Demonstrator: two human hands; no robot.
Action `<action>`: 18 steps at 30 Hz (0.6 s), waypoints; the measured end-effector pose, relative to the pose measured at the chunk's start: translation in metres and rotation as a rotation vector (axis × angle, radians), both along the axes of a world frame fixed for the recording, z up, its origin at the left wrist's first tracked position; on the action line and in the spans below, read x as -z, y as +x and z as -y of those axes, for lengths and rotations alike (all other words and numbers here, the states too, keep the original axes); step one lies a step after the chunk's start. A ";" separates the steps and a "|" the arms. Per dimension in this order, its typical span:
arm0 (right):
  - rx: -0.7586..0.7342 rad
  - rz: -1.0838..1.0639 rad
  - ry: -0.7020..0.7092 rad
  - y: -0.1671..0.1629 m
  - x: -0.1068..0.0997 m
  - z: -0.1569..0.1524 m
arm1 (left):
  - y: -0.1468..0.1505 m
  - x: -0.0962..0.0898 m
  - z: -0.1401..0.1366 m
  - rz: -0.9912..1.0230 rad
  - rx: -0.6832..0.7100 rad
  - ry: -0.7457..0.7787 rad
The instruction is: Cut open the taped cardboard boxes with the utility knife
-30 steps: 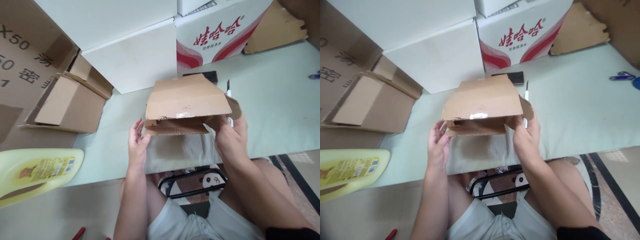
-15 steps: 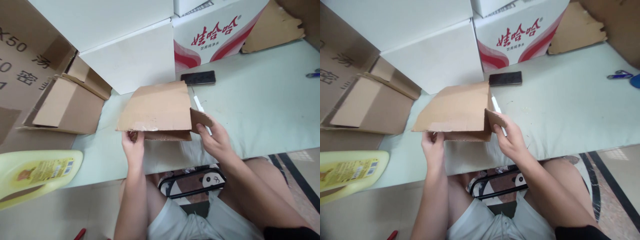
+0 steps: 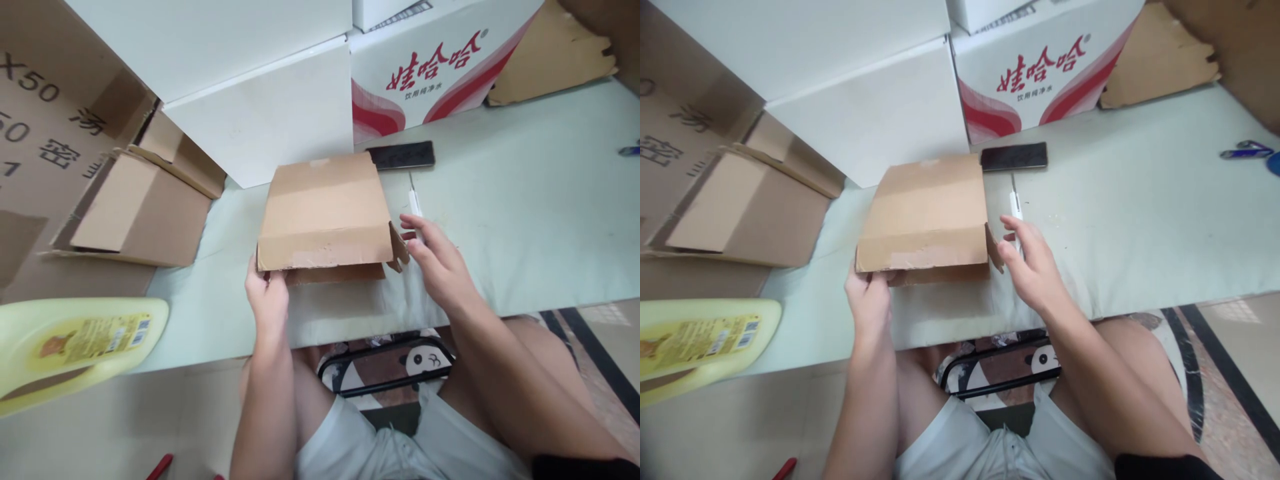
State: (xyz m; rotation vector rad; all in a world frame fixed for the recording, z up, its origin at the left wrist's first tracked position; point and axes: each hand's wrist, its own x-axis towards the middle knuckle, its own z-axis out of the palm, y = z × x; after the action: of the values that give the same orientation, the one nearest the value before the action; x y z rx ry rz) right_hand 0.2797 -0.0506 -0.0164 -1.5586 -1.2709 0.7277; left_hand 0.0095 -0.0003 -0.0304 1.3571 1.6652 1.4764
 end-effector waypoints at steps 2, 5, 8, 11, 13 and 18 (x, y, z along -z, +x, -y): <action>0.051 0.081 -0.048 0.006 0.004 -0.002 | -0.002 0.002 -0.001 -0.016 0.022 0.011; 0.082 0.272 -0.218 0.014 0.012 -0.004 | -0.004 0.004 -0.002 -0.012 0.048 -0.015; 0.038 0.440 -0.371 0.017 0.018 -0.002 | -0.005 0.005 -0.003 -0.038 0.080 -0.053; -0.024 0.521 -0.412 0.017 0.019 -0.001 | -0.004 0.004 -0.003 -0.082 0.114 -0.058; -0.030 0.554 -0.399 0.017 0.020 -0.001 | -0.004 0.002 -0.003 -0.103 0.132 -0.056; 0.017 0.397 -0.222 0.017 0.014 -0.006 | -0.006 0.005 -0.002 -0.177 0.193 -0.050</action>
State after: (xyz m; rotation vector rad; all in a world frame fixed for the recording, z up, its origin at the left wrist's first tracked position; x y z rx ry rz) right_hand 0.2967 -0.0445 -0.0309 -1.9624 -1.4987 0.5791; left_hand 0.0030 0.0020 -0.0357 1.6111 1.6133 1.2284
